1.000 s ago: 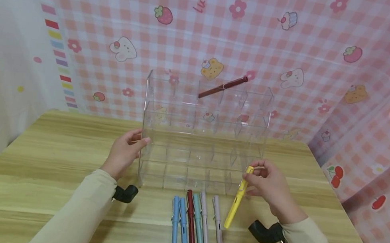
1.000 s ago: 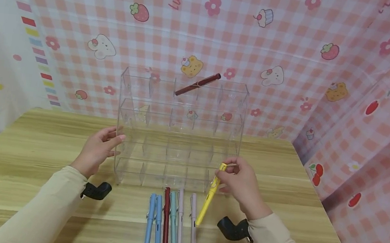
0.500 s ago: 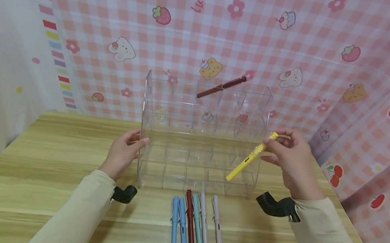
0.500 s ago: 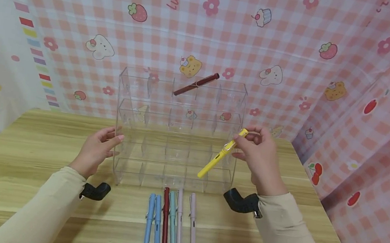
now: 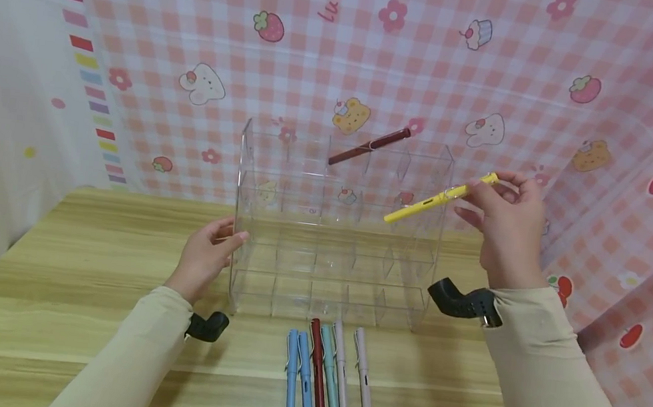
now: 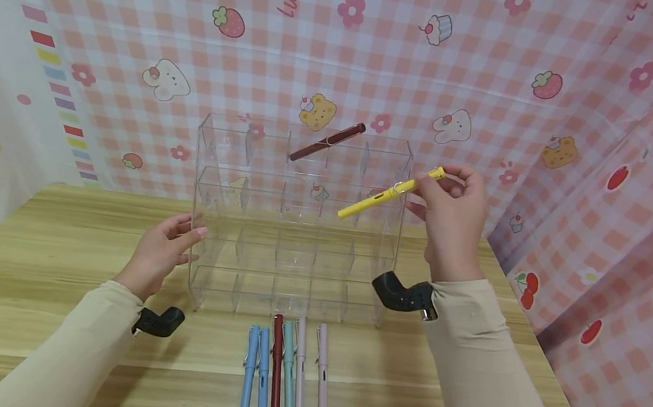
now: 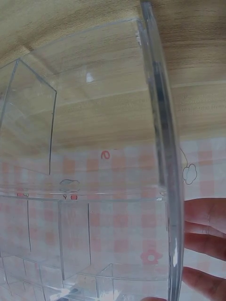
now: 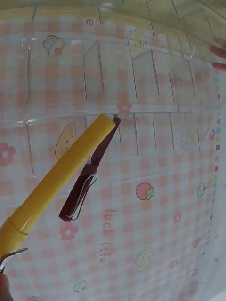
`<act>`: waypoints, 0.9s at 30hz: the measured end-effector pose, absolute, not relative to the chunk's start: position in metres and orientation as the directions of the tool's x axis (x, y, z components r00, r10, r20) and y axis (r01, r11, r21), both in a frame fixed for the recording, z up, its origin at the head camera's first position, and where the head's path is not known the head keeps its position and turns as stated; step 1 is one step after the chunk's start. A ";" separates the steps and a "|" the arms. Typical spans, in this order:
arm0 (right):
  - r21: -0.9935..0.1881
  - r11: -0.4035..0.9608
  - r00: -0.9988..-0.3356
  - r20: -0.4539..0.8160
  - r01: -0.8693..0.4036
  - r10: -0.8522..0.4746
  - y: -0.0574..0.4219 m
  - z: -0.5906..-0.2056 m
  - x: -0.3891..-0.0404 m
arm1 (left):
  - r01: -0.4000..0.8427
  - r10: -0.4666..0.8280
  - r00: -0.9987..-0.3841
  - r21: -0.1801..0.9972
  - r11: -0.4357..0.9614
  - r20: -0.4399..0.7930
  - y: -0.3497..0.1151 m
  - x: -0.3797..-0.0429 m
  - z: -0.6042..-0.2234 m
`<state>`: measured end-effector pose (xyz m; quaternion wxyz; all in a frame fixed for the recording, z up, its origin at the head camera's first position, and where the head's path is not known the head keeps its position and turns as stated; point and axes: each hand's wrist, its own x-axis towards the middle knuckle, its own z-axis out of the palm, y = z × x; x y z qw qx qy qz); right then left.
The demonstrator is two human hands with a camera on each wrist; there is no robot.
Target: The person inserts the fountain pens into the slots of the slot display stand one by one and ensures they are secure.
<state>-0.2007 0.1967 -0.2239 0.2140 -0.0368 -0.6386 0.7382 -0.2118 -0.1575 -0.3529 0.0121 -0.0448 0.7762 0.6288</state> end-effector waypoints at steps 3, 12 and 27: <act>-0.948 -0.111 -0.886 0.231 -0.298 0.402 0.195 -0.217 -0.207 | -0.086 -0.054 -0.996 0.976 0.201 -0.077 -0.158 -0.212 -0.353; -0.895 -0.209 -0.838 0.256 -0.394 0.483 0.192 -0.200 -0.219 | -0.086 -0.049 -0.996 0.977 0.196 -0.078 -0.158 -0.211 -0.353; -0.888 -0.196 -0.793 0.247 -0.415 0.557 0.183 -0.192 -0.244 | -0.096 -0.050 -0.995 0.975 0.198 -0.087 -0.158 -0.212 -0.353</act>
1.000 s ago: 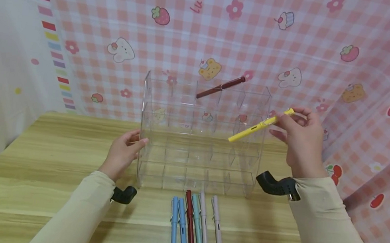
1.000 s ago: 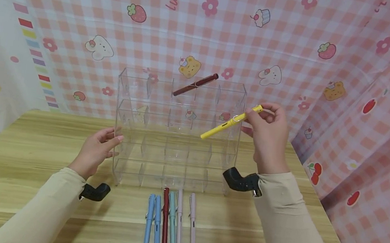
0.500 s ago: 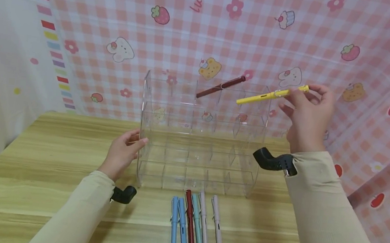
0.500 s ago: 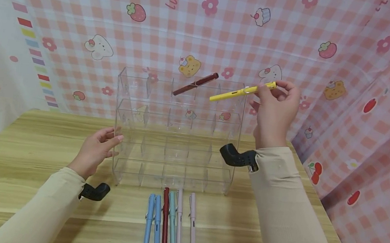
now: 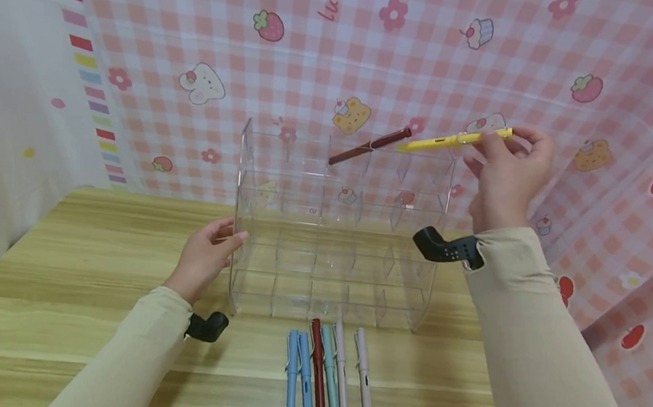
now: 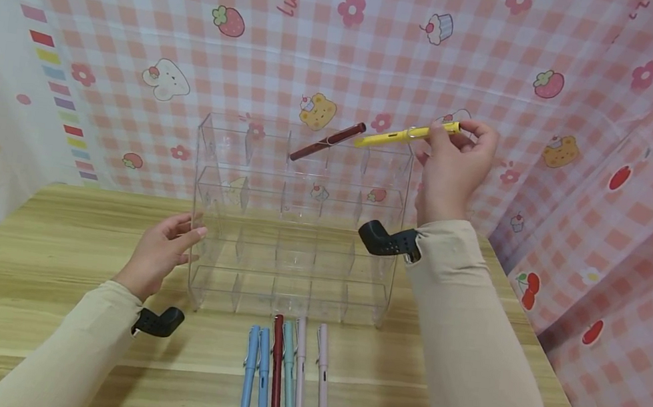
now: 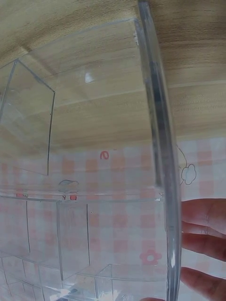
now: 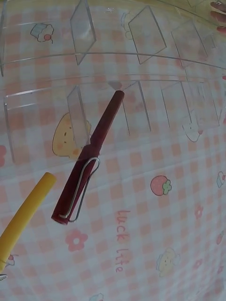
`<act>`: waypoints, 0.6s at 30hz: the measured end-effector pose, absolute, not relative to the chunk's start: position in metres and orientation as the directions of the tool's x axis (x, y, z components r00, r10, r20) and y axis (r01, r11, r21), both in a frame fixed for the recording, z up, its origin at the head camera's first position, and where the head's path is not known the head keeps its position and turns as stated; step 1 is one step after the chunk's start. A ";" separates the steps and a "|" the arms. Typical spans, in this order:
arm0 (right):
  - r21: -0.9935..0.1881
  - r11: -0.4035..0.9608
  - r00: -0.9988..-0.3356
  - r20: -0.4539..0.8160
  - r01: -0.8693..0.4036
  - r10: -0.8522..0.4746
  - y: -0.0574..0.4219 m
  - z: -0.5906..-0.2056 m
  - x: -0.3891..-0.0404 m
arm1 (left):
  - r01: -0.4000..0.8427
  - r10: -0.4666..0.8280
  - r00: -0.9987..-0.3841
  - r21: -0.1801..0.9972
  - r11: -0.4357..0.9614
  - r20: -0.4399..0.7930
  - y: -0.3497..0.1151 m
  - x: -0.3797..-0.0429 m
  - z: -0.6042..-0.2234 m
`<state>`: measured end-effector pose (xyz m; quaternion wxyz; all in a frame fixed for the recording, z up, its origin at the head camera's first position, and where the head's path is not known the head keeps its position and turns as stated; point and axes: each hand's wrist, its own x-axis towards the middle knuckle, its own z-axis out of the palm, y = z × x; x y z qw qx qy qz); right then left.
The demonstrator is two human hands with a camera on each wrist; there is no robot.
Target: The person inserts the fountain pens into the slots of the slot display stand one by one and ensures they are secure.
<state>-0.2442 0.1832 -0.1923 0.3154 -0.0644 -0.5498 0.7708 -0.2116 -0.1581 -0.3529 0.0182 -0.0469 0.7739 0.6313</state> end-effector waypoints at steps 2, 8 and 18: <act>-0.890 -0.200 -0.793 0.240 -0.410 0.560 0.180 -0.193 -0.249 | -0.095 -0.052 -0.995 0.975 0.202 -0.086 -0.159 -0.212 -0.354; -0.891 -0.210 -0.803 0.234 -0.403 0.548 0.171 -0.198 -0.258 | -0.092 -0.053 -0.995 0.975 0.203 -0.082 -0.158 -0.213 -0.355; -0.906 -0.156 -0.809 0.261 -0.394 0.526 0.158 -0.217 -0.272 | -0.086 -0.053 -0.996 0.976 0.201 -0.077 -0.158 -0.212 -0.353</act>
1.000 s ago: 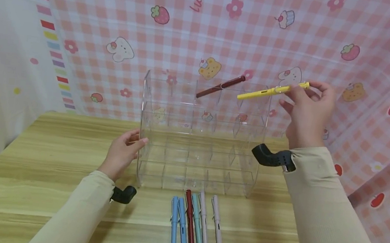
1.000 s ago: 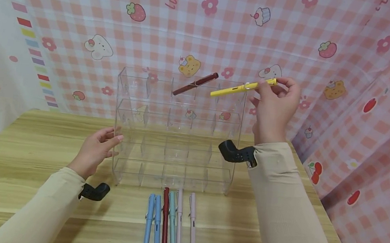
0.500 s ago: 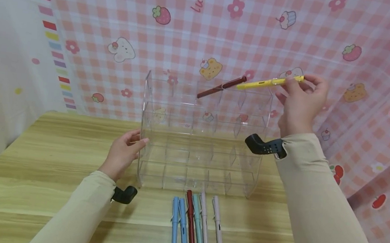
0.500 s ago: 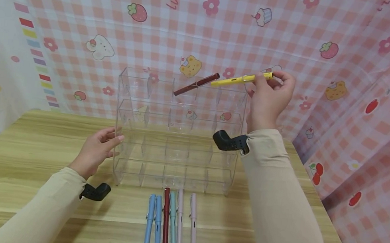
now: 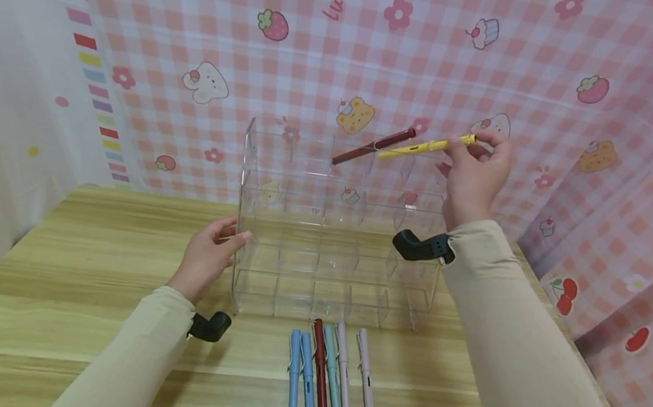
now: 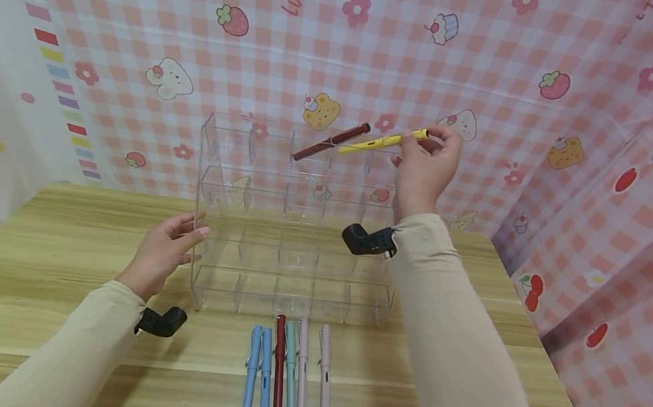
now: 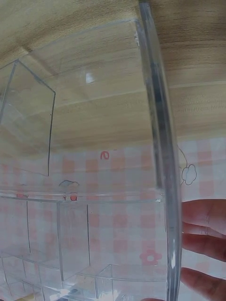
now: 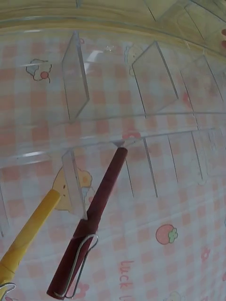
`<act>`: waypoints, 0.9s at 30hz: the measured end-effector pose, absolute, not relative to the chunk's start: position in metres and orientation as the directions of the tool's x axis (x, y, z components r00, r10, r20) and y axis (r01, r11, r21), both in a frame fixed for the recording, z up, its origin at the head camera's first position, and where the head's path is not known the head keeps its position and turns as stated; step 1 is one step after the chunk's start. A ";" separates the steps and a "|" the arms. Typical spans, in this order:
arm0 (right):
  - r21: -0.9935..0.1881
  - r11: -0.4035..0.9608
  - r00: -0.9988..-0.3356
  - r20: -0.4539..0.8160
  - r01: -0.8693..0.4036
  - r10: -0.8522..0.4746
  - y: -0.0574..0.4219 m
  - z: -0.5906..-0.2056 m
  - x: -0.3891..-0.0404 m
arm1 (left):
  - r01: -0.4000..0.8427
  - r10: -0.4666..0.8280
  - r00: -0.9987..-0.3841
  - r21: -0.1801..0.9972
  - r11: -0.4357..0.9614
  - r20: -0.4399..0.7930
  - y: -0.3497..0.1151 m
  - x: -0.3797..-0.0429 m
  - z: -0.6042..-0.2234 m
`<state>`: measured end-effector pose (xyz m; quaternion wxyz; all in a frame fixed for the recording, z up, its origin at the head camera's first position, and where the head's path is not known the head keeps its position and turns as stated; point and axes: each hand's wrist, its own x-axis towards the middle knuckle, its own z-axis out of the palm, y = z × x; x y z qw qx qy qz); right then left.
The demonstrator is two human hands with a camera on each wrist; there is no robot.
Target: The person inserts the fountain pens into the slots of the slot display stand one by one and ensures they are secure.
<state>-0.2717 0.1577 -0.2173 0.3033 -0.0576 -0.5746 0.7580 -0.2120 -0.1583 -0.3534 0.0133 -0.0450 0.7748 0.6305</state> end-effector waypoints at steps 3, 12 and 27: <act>-0.910 -0.144 -0.814 0.265 -0.388 0.516 0.156 -0.220 -0.273 | -0.084 -0.056 -0.996 0.976 0.203 -0.075 -0.159 -0.213 -0.355; -0.913 -0.115 -0.826 0.293 -0.391 0.481 0.152 -0.223 -0.275 | -0.086 -0.056 -0.996 0.975 0.203 -0.076 -0.160 -0.214 -0.356; -0.931 -0.031 -0.839 0.314 -0.365 0.444 0.146 -0.224 -0.279 | -0.090 -0.060 -0.995 0.975 0.202 -0.079 -0.160 -0.215 -0.357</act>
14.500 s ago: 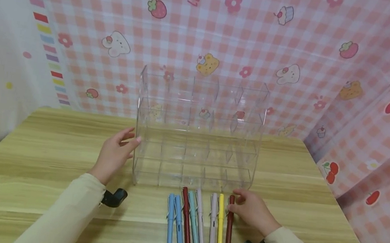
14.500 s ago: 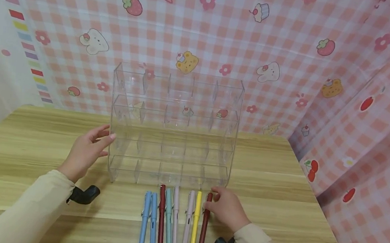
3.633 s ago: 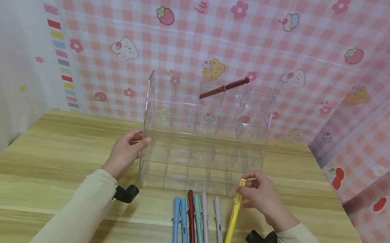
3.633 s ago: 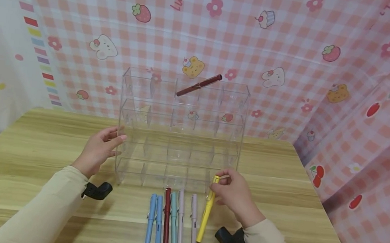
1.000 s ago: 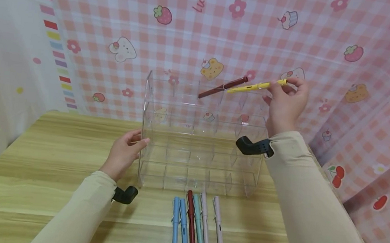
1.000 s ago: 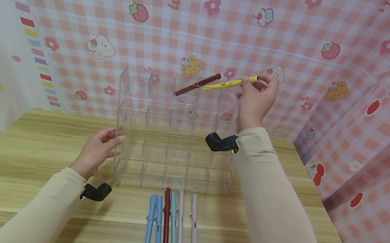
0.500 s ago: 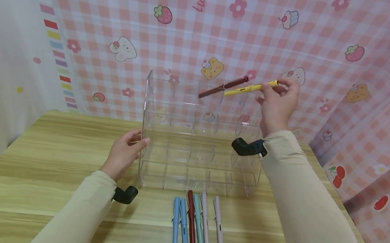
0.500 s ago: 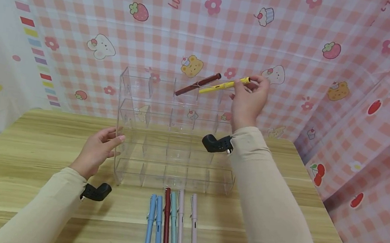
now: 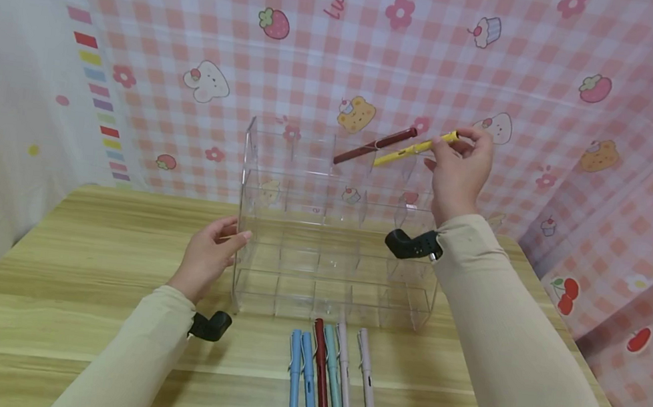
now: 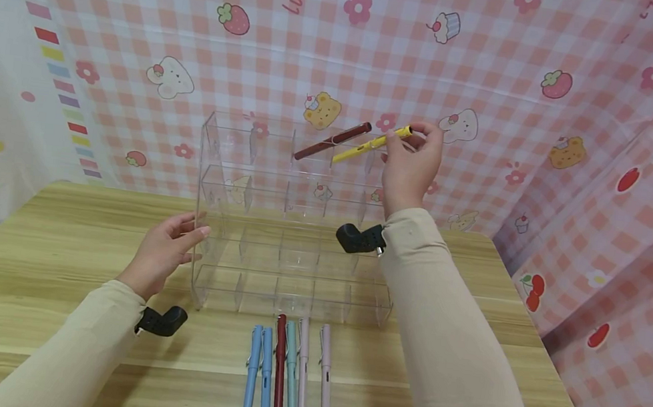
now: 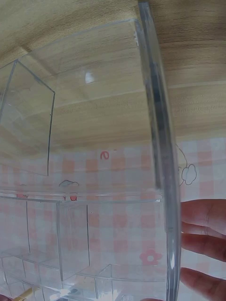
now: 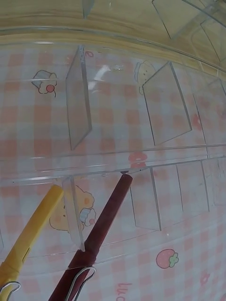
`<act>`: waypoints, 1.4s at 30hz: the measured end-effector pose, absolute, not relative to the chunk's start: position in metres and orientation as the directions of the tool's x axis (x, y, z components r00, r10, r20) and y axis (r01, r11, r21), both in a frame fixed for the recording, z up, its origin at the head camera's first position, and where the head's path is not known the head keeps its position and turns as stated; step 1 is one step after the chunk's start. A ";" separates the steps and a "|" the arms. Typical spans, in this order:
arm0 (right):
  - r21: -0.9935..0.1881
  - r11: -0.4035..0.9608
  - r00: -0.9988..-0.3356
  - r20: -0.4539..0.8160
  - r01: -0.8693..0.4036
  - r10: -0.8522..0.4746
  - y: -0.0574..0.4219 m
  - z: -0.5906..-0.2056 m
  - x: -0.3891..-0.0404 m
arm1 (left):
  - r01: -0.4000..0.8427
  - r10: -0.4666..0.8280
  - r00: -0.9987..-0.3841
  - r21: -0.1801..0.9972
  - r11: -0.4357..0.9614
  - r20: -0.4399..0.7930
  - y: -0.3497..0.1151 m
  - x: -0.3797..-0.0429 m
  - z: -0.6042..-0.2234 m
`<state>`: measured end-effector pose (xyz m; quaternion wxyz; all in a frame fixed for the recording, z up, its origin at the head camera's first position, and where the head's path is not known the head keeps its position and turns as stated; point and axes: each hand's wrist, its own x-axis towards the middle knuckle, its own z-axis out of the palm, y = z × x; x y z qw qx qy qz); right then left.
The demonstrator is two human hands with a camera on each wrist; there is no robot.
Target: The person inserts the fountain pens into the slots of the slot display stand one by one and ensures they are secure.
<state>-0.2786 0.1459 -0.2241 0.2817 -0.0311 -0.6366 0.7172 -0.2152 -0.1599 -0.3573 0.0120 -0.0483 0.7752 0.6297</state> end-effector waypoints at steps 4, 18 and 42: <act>-0.933 -0.009 -0.839 0.320 -0.360 0.440 0.146 -0.225 -0.279 | -0.090 -0.060 -0.995 0.974 0.206 -0.079 -0.160 -0.215 -0.357; -0.937 -0.002 -0.846 0.313 -0.348 0.431 0.145 -0.226 -0.280 | -0.099 -0.061 -0.994 0.976 0.196 -0.089 -0.161 -0.212 -0.356; -0.932 -0.079 -0.827 0.273 -0.354 0.491 0.177 -0.238 -0.249 | -0.097 -0.056 -0.995 0.974 0.207 -0.087 -0.161 -0.215 -0.357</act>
